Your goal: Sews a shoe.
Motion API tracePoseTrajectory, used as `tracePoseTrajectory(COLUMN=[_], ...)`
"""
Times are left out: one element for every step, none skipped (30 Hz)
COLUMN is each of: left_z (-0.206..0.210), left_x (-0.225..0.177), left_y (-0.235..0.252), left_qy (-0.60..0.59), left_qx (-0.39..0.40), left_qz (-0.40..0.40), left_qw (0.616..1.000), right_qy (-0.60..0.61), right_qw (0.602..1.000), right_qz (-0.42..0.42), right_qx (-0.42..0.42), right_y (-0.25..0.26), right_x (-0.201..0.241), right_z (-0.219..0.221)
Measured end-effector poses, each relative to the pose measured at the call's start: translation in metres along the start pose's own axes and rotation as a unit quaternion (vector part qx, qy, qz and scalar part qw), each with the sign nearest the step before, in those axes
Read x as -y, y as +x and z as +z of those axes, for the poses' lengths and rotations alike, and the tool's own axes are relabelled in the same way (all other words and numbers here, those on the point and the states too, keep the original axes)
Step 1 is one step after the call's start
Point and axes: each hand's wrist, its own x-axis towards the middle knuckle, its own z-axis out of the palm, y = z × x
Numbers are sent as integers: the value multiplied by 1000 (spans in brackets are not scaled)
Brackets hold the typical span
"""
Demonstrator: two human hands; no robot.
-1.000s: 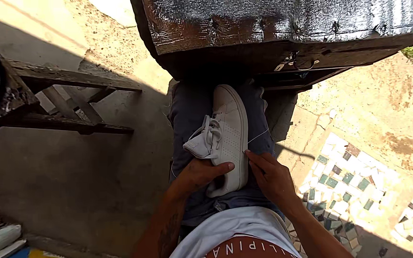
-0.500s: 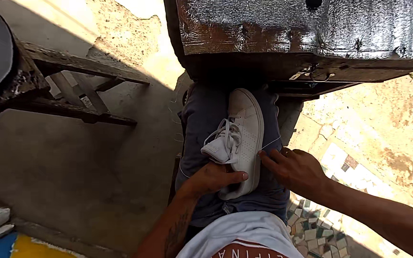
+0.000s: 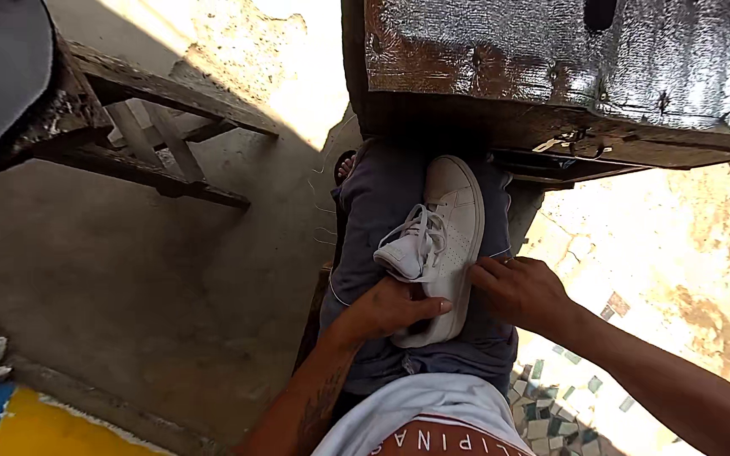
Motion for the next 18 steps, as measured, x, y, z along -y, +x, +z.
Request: tracePoseTrajectory(left_z=[-5,-16,-36,-62,-89,-114,-131,-137,-129,-110,-84,-54,-26,-1,18,31,40,43], left_x=[2,5,6,7,6,6,6,5,1,-5,-8,-7,-3,2,8,13,19,23], left_y=[-14,-37,-68,-104,-141,-176,-200,-210,-206,-192,-170,-144,-116,-87,-62,-42,-31,-29], left_qy=[18,56,104,162,249,363,456,502,528,545,556,562,568,577,589,600,610,622], left_qx=[-38,-90,-141,-191,-251,-308,-344,-367,-383,-386,-384,-376,-357,-332,-310,-298,-297,-303], left_qz=[16,28,37,37,9,-52,-126,-179,-198,-178,-124,-54,10,58,84,90,87,93], left_qw=[999,994,984,967,935,878,812,762,732,723,726,735,741,744,742,737,729,716], right_qy=[7,13,21,25,28,30,30,30,29,30,33,36,36,36,36,37,38,39], right_qw=[1000,1000,1000,1000,999,999,999,999,999,999,998,998,998,997,997,997,997,996], right_qz=[-1,1,7,12,17,22,26,31,35,40,45,51,56,60,62,67,74,79], right_qx=[-2,0,0,-3,-9,-11,-12,-11,-10,-11,-12,-12,-11,-12,-12,-10,-6,-5], right_y=[-1,-3,-5,-6,-8,-9,-9,-7,-6,-4,-3,-4,-4,-2,-2,-2,-6,-11], right_x=[-3,-5,-5,-6,-5,-4,-3,-3,-3,-2,-1,1,3,2,2,4,6,7], right_z=[0,-1,-2,-1,0,1,0,-1,-2,-3,-2,-1,0,0,1,1,2,3])
